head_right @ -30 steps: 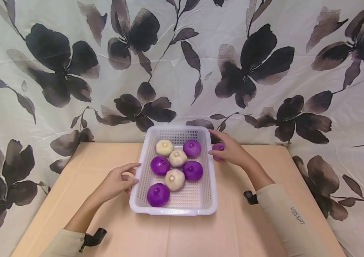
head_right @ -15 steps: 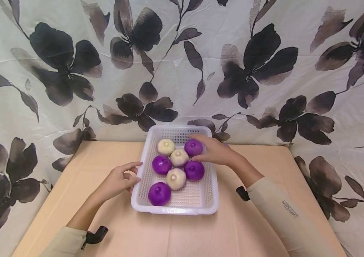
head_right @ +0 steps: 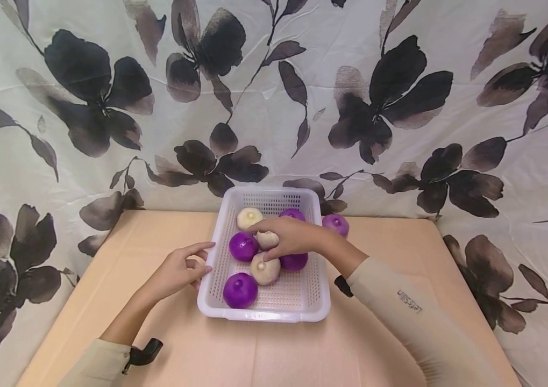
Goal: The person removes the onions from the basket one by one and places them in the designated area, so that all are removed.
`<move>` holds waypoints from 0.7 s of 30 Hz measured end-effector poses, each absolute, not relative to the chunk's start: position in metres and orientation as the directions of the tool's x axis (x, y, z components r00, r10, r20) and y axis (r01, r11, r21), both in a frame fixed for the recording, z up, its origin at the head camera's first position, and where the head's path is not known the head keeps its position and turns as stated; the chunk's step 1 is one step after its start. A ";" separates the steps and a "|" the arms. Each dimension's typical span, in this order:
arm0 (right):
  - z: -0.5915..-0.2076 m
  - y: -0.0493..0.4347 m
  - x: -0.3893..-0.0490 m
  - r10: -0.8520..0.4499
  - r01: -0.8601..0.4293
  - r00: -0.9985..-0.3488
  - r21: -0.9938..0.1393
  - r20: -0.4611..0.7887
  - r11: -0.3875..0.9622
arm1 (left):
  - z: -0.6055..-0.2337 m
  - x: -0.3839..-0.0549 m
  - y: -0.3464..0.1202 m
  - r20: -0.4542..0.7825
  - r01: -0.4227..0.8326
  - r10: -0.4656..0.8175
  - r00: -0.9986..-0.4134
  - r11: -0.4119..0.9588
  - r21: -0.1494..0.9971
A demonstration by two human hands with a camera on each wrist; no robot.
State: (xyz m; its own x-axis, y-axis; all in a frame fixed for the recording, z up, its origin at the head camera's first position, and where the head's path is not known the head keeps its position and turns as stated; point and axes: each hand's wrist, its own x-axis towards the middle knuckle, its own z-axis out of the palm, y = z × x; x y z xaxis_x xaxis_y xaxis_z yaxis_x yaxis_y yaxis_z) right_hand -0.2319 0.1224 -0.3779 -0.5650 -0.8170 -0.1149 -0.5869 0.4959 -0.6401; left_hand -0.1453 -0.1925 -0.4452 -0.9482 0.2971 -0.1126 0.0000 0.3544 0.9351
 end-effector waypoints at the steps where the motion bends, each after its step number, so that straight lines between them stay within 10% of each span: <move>1: -0.378 0.118 -0.231 -0.821 -0.580 -0.555 -0.645 -0.135 0.498 | -0.445 -0.146 -0.192 -0.111 0.002 0.296 -0.949 0.357 0.934; 21: -0.401 0.059 -0.216 -0.842 -0.652 -0.344 -0.540 -0.415 0.532 | -0.445 -0.147 -0.194 -0.125 -0.012 0.300 -0.946 0.352 0.936</move>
